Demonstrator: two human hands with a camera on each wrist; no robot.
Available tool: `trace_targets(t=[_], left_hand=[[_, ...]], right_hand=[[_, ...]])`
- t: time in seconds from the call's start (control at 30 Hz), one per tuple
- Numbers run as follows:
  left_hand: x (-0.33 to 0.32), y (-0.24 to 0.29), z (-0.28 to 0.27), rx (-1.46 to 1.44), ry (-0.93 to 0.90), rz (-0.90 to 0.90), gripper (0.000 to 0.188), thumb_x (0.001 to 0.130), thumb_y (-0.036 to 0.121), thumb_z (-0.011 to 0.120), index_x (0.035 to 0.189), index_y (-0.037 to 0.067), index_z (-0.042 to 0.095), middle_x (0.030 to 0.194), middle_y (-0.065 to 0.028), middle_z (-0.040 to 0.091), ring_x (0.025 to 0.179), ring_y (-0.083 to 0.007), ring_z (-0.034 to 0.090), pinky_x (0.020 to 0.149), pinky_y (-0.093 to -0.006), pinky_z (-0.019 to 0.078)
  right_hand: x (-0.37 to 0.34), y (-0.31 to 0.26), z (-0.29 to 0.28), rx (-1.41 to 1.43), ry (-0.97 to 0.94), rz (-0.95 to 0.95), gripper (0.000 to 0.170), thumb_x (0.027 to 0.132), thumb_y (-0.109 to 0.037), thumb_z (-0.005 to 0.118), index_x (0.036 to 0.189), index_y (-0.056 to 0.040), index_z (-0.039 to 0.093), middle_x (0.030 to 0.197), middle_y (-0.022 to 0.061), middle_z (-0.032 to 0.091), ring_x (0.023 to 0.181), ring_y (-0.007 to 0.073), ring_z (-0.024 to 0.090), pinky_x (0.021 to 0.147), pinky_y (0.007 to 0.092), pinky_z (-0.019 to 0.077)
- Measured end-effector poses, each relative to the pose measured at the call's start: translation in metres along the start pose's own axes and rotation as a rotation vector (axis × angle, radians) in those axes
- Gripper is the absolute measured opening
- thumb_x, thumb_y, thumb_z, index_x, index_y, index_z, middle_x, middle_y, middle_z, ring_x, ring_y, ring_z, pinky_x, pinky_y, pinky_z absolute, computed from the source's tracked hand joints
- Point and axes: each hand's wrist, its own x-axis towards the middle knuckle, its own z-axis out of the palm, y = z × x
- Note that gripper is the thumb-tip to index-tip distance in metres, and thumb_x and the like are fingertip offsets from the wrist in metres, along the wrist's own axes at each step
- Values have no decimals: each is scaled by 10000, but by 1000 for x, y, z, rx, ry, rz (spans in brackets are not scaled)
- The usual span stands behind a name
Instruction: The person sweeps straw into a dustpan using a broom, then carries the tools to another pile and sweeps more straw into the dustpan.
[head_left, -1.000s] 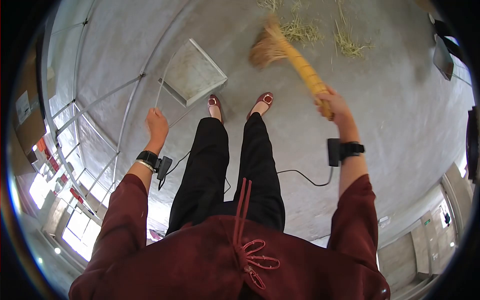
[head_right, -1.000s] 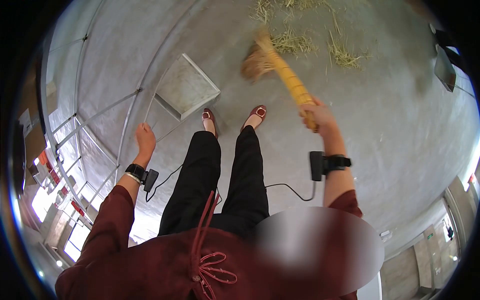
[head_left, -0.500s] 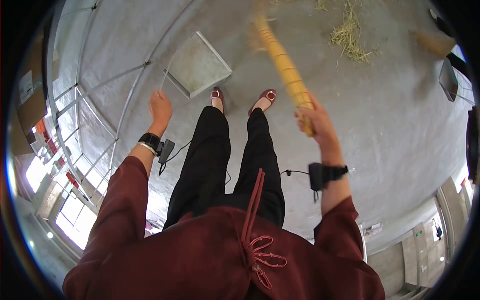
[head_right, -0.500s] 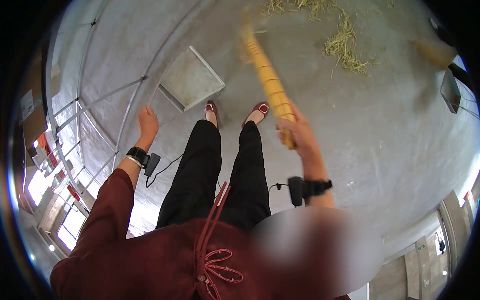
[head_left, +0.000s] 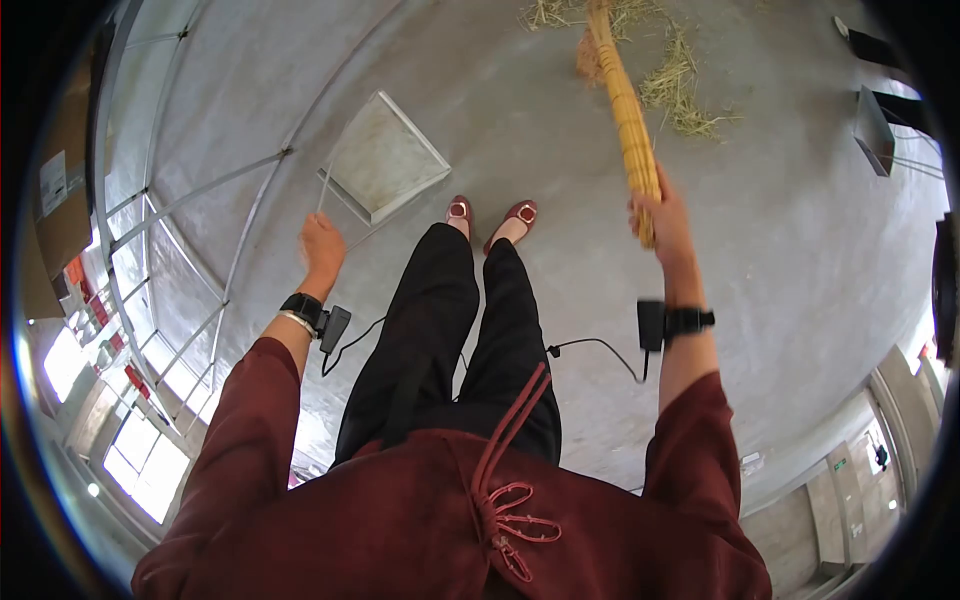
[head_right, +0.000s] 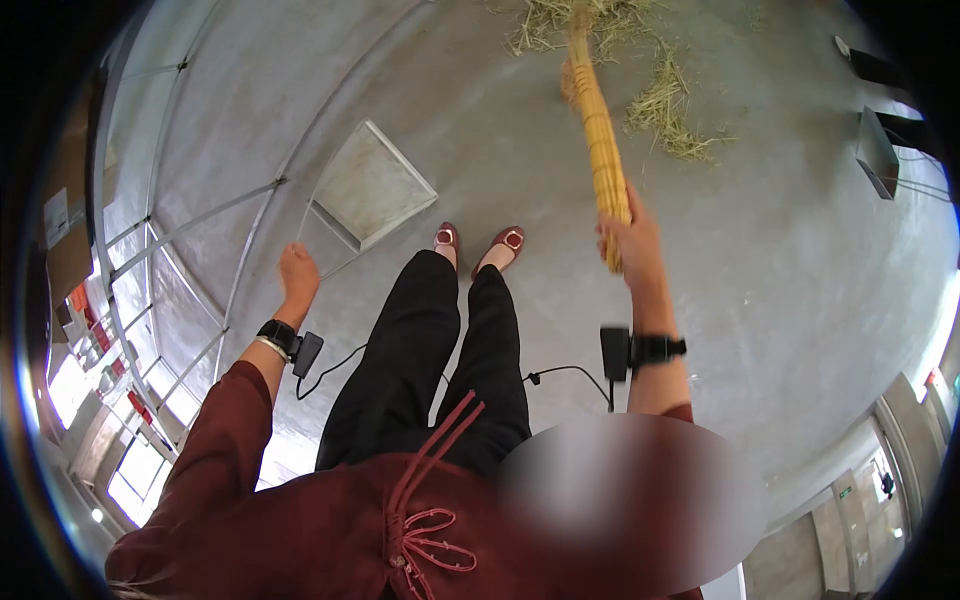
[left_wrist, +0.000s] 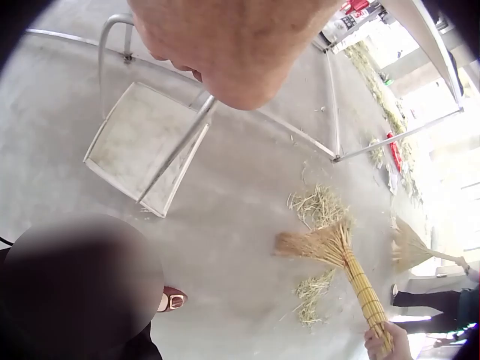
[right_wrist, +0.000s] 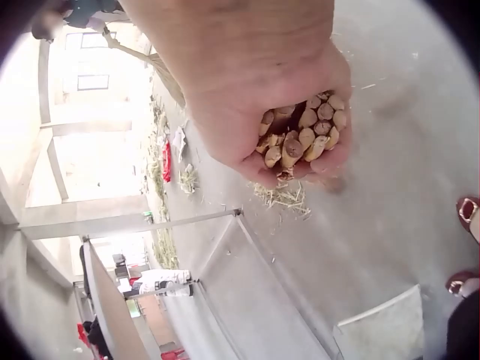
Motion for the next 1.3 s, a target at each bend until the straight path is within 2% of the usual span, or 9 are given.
trace_targets(t=[0.13, 0.27, 0.47, 0.63, 0.73, 0.83, 1.03, 1.17, 1.3], left_hand=[[12, -13, 9, 0, 6, 69, 310, 909, 260, 411, 824, 1, 559, 771, -258, 581, 745, -444, 558, 624, -513, 405], [15, -7, 4, -64, 11, 99, 305, 904, 218, 404, 777, -33, 523, 763, -268, 552, 735, -451, 527, 649, -497, 394], [33, -14, 8, 8, 8, 100, 295, 912, 239, 426, 776, -2, 529, 739, -243, 568, 711, -435, 549, 594, -505, 393], [52, -5, 4, 17, -55, 35, 275, 912, 227, 433, 792, -3, 526, 757, -239, 576, 738, -432, 554, 599, -495, 403], [67, -19, 13, -14, -40, 97, 275, 913, 232, 427, 801, 3, 530, 769, -235, 583, 751, -428, 561, 607, -492, 413], [74, 5, -5, 57, -106, -32, 277, 913, 241, 428, 801, 10, 532, 773, -234, 589, 752, -426, 567, 610, -490, 419], [94, 14, -16, 65, -169, -82, 266, 914, 242, 430, 819, 19, 539, 773, -237, 594, 760, -431, 568, 629, -506, 419], [98, 9, -21, 82, -188, -60, 269, 917, 238, 421, 822, 12, 534, 772, -247, 590, 756, -440, 562, 633, -514, 416], [101, -10, -19, 39, -208, -72, 284, 922, 234, 411, 809, -3, 520, 765, -255, 583, 751, -452, 551, 642, -517, 408]], right_hand=[[-78, 13, -2, -25, -106, 231, 714, 732, -8, 584, 1392, -139, 343, 730, 60, 546, 505, 128, 517, 412, 252, 428], [-88, 28, -28, -75, -137, 455, 660, 742, -22, 578, 1366, -134, 394, 759, 74, 565, 533, 142, 535, 424, 266, 438], [-25, -9, -124, -253, 92, 368, 634, 748, -47, 575, 1356, -124, 410, 797, 75, 581, 578, 157, 555, 427, 276, 441], [9, -82, -123, -334, 167, 280, 635, 747, -29, 560, 1355, -132, 413, 766, 63, 563, 550, 135, 533, 416, 265, 427], [0, -90, -86, -353, 210, 154, 648, 738, -8, 547, 1358, -134, 409, 725, 51, 540, 478, 117, 493, 411, 253, 420], [-19, -94, -28, -193, 128, 179, 674, 741, -9, 566, 1375, -143, 379, 722, 50, 546, 481, 123, 508, 420, 250, 440], [54, -75, 147, 156, -324, 243, 618, 787, -44, 574, 1364, -112, 365, 914, 69, 555, 654, 148, 563, 452, 269, 461], [143, -82, 244, 392, -510, 486, 455, 816, -92, 570, 1250, -142, 442, 855, 86, 550, 596, 159, 543, 449, 270, 458], [207, -96, 266, 444, -455, 660, 326, 819, -115, 574, 1128, -137, 474, 800, 97, 556, 550, 163, 535, 430, 266, 462]])
